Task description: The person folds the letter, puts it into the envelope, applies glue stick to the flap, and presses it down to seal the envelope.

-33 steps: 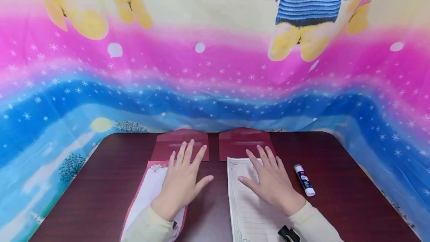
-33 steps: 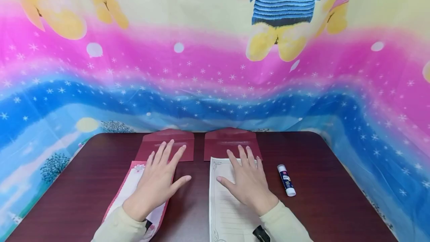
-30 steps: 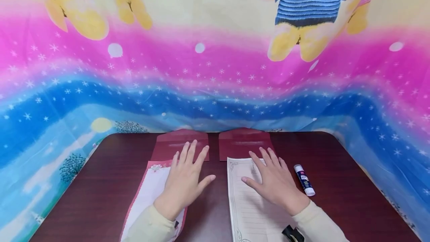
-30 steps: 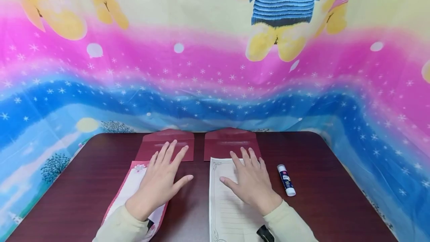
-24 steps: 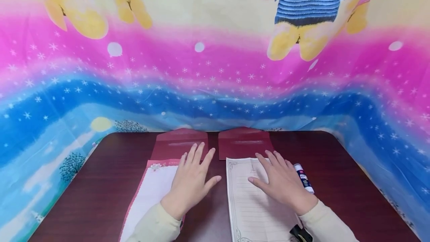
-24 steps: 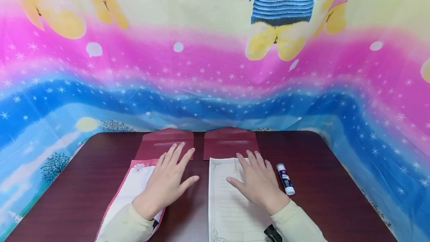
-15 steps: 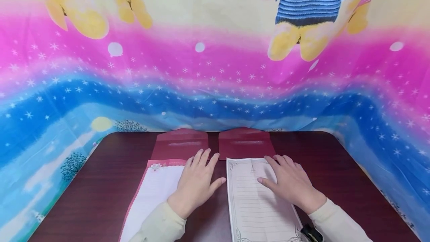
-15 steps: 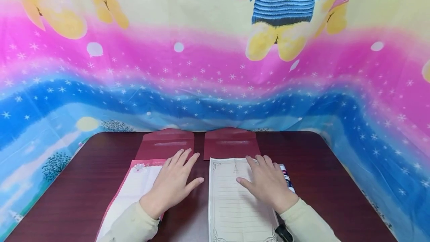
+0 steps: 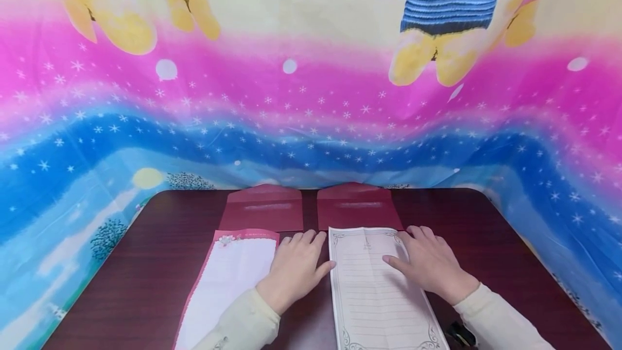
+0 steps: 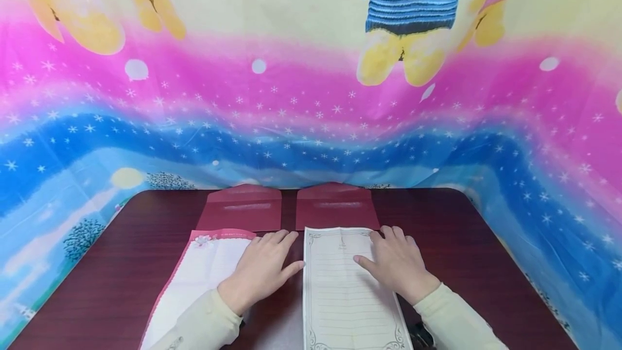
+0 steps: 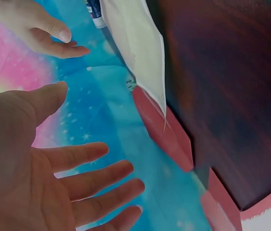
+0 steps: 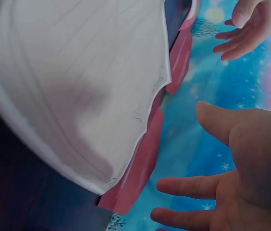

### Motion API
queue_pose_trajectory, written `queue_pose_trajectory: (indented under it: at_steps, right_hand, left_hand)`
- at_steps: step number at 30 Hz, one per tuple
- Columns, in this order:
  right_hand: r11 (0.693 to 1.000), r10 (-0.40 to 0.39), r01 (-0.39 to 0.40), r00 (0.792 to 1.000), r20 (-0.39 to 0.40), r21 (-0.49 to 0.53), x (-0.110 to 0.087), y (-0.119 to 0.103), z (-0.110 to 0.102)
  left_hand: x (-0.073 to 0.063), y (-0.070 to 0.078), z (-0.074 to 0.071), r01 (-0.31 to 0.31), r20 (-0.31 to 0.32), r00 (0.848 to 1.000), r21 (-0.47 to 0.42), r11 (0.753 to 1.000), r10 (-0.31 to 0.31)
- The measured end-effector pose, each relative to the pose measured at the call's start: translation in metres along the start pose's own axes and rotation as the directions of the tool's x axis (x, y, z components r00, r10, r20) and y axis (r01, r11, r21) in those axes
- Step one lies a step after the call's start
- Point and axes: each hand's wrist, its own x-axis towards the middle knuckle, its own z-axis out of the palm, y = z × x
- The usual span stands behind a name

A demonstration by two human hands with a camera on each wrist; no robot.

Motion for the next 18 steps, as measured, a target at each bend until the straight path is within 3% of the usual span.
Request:
queue_pose_trajectory:
  at_steps: [8,18]
  right_hand:
    - [1.0,0.017,-0.017,1.0,0.015,-0.013,-0.003,0.012,0.008]
    - [0.998,0.058,-0.057,0.988,0.146,-0.012,-0.009,0.028,0.014]
  left_hand:
    - [-0.001,0.011,0.012,-0.055,-0.005,0.998,0.049,0.997,0.055]
    - [-0.003,0.021,0.025,-0.084,0.029,0.996,0.032,0.996,0.083]
